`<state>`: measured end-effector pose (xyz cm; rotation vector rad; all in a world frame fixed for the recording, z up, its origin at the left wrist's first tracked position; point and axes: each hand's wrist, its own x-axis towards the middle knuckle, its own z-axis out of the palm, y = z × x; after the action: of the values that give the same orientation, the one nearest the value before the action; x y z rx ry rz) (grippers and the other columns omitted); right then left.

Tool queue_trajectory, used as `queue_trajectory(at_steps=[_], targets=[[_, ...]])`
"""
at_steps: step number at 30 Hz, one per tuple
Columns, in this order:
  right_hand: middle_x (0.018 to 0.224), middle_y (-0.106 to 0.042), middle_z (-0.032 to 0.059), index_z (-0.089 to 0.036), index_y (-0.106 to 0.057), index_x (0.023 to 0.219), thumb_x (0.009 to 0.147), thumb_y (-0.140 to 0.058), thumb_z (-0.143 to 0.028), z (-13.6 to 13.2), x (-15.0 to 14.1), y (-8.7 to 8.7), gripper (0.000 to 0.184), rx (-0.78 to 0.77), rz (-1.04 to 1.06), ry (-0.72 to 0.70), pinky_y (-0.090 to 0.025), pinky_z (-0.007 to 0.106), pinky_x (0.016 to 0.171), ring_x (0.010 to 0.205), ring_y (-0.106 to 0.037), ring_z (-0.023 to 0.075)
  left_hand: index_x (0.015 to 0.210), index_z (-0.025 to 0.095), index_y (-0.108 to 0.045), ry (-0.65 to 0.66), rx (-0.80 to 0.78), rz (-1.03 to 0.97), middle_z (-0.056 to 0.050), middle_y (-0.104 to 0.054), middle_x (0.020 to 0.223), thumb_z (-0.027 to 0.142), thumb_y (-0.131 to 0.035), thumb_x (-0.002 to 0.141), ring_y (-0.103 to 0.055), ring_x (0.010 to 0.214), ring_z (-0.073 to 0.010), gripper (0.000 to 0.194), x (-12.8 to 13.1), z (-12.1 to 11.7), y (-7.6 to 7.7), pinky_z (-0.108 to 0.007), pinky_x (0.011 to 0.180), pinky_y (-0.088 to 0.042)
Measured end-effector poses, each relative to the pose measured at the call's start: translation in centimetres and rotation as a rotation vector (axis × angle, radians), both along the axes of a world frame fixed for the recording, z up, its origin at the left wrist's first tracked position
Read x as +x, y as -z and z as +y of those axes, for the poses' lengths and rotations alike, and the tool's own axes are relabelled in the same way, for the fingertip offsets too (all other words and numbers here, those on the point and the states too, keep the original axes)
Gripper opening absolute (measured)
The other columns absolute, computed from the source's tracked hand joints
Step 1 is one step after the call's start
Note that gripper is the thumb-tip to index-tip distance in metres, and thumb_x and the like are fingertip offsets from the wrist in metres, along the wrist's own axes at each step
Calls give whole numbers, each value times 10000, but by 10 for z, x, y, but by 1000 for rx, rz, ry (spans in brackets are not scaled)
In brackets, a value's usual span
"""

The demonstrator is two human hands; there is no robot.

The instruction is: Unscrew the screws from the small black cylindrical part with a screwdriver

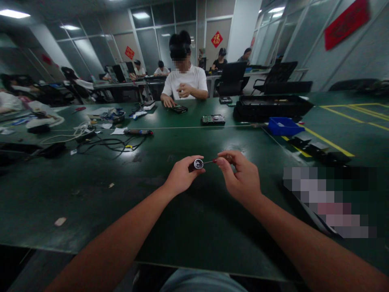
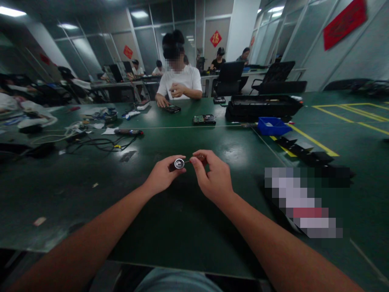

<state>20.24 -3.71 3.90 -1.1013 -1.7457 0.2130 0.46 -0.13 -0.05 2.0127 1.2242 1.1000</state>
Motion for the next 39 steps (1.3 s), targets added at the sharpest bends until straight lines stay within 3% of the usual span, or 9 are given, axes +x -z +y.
queue_trajectory(at_steps=[6,20,25,30,33,37,39], targets=[[835,-760,33,-229,-666,995,941,-610,-405,1,-2,-1,192,-40,85,60,-547,331,701,741,-718,188,1246,244,-654,27,28,51,-53,-696,1185,272,-734,844,-647,1066,-214,410,0,-1,-2,-375,936,-509],[768,-714,43,-172,-630,881,868,-669,-528,24,-1,10,359,-377,697,-49,-601,333,588,612,-684,162,1242,253,-657,38,60,104,-32,-696,1095,275,-739,842,-643,977,-198,409,-1,-4,-6,-339,859,-502],[745,-722,33,-186,-660,862,872,-679,-505,10,-3,2,319,-226,408,57,-523,285,554,601,-667,153,1236,245,-661,1,52,94,-36,-702,1152,275,-747,837,-647,1009,-203,409,0,-3,-5,-333,861,-505],[554,-587,-40,-213,-560,667,846,-723,-447,1,-3,-1,337,-1,59,183,-393,253,493,477,-526,108,1216,236,-668,-29,66,80,-31,-711,1123,298,-758,831,-652,947,-192,401,-2,-2,-2,-329,841,-501],[603,-614,-30,-210,-582,726,869,-702,-423,1,-1,-1,283,46,-36,117,-406,255,506,498,-541,114,1184,225,-677,-20,75,92,-31,-713,1092,293,-758,829,-649,924,-190,370,-2,-1,-1,-325,820,-498],[835,-695,38,-202,-627,964,930,-598,-278,1,1,-4,87,115,-155,-94,-496,296,662,723,-652,170,1159,221,-681,-15,95,83,-31,-715,1078,292,-757,829,-653,946,-193,346,-3,0,1,-320,818,-493],[869,-680,55,-197,-620,981,933,-535,-205,1,3,-6,97,131,-208,-157,-500,318,716,781,-649,185,1155,220,-683,-22,100,69,-31,-716,1083,285,-762,824,-654,954,-192,347,-4,1,2,-317,823,-493]])
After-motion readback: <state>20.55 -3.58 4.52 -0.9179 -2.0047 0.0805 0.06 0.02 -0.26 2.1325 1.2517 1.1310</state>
